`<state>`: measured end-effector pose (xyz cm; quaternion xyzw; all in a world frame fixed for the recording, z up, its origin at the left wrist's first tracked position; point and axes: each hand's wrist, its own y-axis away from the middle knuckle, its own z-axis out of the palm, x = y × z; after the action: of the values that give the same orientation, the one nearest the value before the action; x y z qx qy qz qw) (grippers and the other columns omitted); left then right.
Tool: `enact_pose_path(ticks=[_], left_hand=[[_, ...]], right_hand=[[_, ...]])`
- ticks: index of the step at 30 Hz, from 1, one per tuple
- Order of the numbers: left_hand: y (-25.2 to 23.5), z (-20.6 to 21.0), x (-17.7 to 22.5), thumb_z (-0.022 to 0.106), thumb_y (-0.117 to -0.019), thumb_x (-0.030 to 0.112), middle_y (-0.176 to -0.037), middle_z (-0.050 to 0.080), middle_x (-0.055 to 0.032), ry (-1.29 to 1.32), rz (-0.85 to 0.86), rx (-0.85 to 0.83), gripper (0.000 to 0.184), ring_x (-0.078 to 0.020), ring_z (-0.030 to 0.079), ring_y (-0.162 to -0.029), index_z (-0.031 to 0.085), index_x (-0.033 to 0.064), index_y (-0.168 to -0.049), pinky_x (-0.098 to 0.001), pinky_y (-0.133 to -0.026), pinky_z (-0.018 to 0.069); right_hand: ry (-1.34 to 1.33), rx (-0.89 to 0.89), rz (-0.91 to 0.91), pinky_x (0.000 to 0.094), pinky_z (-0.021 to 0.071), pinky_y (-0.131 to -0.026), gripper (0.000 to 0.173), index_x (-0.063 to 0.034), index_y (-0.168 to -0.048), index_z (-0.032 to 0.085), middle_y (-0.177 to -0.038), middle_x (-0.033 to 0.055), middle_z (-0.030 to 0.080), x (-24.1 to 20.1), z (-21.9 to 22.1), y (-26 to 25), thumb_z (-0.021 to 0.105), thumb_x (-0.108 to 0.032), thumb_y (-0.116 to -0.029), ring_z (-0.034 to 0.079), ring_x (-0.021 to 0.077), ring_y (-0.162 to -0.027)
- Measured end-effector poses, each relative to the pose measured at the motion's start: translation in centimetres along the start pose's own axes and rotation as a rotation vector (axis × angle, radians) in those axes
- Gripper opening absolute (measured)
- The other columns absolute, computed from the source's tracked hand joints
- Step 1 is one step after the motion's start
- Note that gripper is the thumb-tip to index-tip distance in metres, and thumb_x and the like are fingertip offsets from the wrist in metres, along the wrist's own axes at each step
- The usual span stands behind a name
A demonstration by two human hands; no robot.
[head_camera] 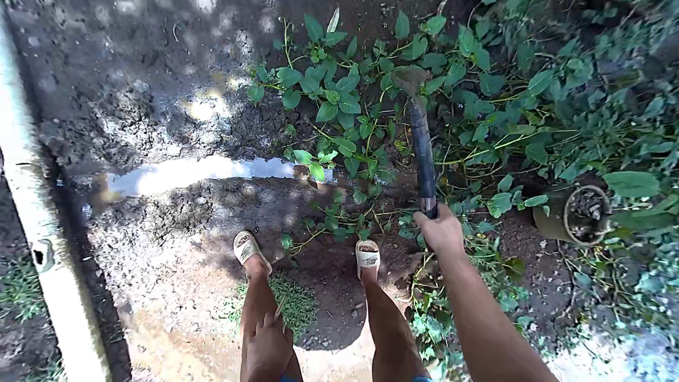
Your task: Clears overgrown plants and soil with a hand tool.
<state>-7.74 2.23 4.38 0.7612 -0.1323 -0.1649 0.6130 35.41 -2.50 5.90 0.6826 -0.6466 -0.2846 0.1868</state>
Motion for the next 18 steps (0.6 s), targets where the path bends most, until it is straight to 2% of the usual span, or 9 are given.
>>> enact_pose_path(ticks=[2, 4, 6, 8, 9, 11, 13, 16, 18], left_hand=[[0.2, 0.1, -0.6, 0.045, -0.1025, 0.046, -0.158, 0.046, -0.0044, 0.042, -0.001, -0.020, 0.050, -0.0312, 0.043, -0.144, 0.057, 0.0266, -0.147, -0.0598, -0.112, 0.0375], [0.2, 0.1, -1.4, 0.045, -0.1028, 0.046, -0.158, 0.046, -0.0047, 0.078, 0.004, -0.023, 0.050, -0.0312, 0.043, -0.144, 0.059, 0.0259, -0.146, -0.0601, -0.114, 0.0357], [0.2, 0.2, -2.4, 0.044, -0.1029, 0.045, -0.156, 0.049, -0.0056, 0.100, 0.012, -0.008, 0.049, -0.0312, 0.045, -0.143, 0.059, 0.0263, -0.145, -0.0602, -0.112, 0.0371], [0.3, -0.1, -3.5, 0.044, -0.1029, 0.045, -0.155, 0.049, -0.0058, 0.132, 0.012, -0.018, 0.049, -0.0303, 0.046, -0.142, 0.058, 0.0269, -0.147, -0.0604, -0.110, 0.0394], [0.4, -0.3, -4.1, 0.044, -0.1027, 0.044, -0.155, 0.049, -0.0060, 0.148, 0.013, -0.022, 0.050, -0.0304, 0.046, -0.141, 0.058, 0.0263, -0.147, -0.0606, -0.110, 0.0398], [0.5, -1.0, -5.5, 0.044, -0.1022, 0.044, -0.154, 0.050, -0.0061, 0.172, 0.019, -0.030, 0.049, -0.0312, 0.047, -0.140, 0.058, 0.0257, -0.146, -0.0611, -0.108, 0.0404], [0.7, -1.6, -7.0, 0.044, -0.1024, 0.043, -0.152, 0.052, -0.0075, 0.206, 0.047, -0.033, 0.048, -0.0322, 0.048, -0.139, 0.062, 0.0227, -0.142, -0.0613, -0.108, 0.0398], [0.6, -2.4, -9.2, 0.043, -0.1028, 0.044, -0.151, 0.052, -0.0092, 0.244, 0.083, -0.024, 0.049, -0.0331, 0.048, -0.139, 0.065, 0.0194, -0.139, -0.0609, -0.107, 0.0412], [0.3, -3.4, -10.6, 0.045, -0.1027, 0.044, -0.154, 0.050, -0.0099, 0.284, 0.085, -0.035, 0.049, -0.0344, 0.048, -0.140, 0.064, 0.0193, -0.140, -0.0612, -0.106, 0.0424]], right_hand=[[0.095, -0.022, -0.077, 0.0656, 0.0488, -0.091, 0.053, -0.0066, -0.137, 0.060, -0.116, 0.0233, 0.068, -4.4, 0.7, 0.1, 0.068, -0.034, -0.0919, 0.065, 0.0416, -0.109], [0.170, -0.069, -0.168, 0.0657, 0.0472, -0.096, 0.054, -0.0081, -0.140, 0.057, -0.123, 0.0236, 0.067, -9.0, 2.2, 0.7, 0.067, -0.035, -0.0943, 0.063, 0.0426, -0.116], [0.184, -0.143, -0.294, 0.0661, 0.0473, -0.096, 0.056, -0.0137, -0.148, 0.050, -0.122, 0.0250, 0.066, -13.4, 4.5, 1.1, 0.062, -0.039, -0.0996, 0.063, 0.0445, -0.114], [0.111, -0.247, -0.404, 0.0661, 0.0519, -0.085, 0.059, -0.0225, -0.157, 0.041, -0.110, 0.0269, 0.069, -17.6, 7.0, 1.5, 0.059, -0.042, -0.1040, 0.068, 0.0448, -0.096], [0.052, -0.305, -0.426, 0.0610, 0.0546, -0.078, 0.055, -0.0228, -0.154, 0.044, -0.104, 0.0249, 0.069, -19.9, 8.3, 1.8, 0.058, -0.042, -0.1048, 0.069, 0.0397, -0.084], [-0.052, -0.432, -0.368, 0.0469, 0.0553, -0.064, 0.051, -0.0182, -0.147, 0.049, -0.096, 0.0192, 0.067, -24.7, 10.9, 2.4, 0.061, -0.040, -0.1035, 0.063, 0.0274, -0.065], [-0.079, -0.493, -0.335, 0.0425, 0.0543, -0.059, 0.053, -0.0132, -0.147, 0.050, -0.096, 0.0177, 0.066, -29.1, 13.4, 3.4, 0.067, -0.029, -0.0990, 0.060, 0.0238, -0.061], [-0.027, -0.513, -0.444, 0.0514, 0.0558, -0.070, 0.063, -0.0124, -0.151, 0.044, -0.109, 0.0226, 0.066, -35.6, 17.1, 5.2, 0.070, -0.018, -0.0935, 0.065, 0.0311, -0.075], [0.148, -0.407, -0.575, 0.0636, 0.0540, -0.085, 0.071, -0.0164, -0.156, 0.039, -0.121, 0.0253, 0.066, -40.7, 18.9, 6.6, 0.070, -0.023, -0.0929, 0.068, 0.0414, -0.099]])
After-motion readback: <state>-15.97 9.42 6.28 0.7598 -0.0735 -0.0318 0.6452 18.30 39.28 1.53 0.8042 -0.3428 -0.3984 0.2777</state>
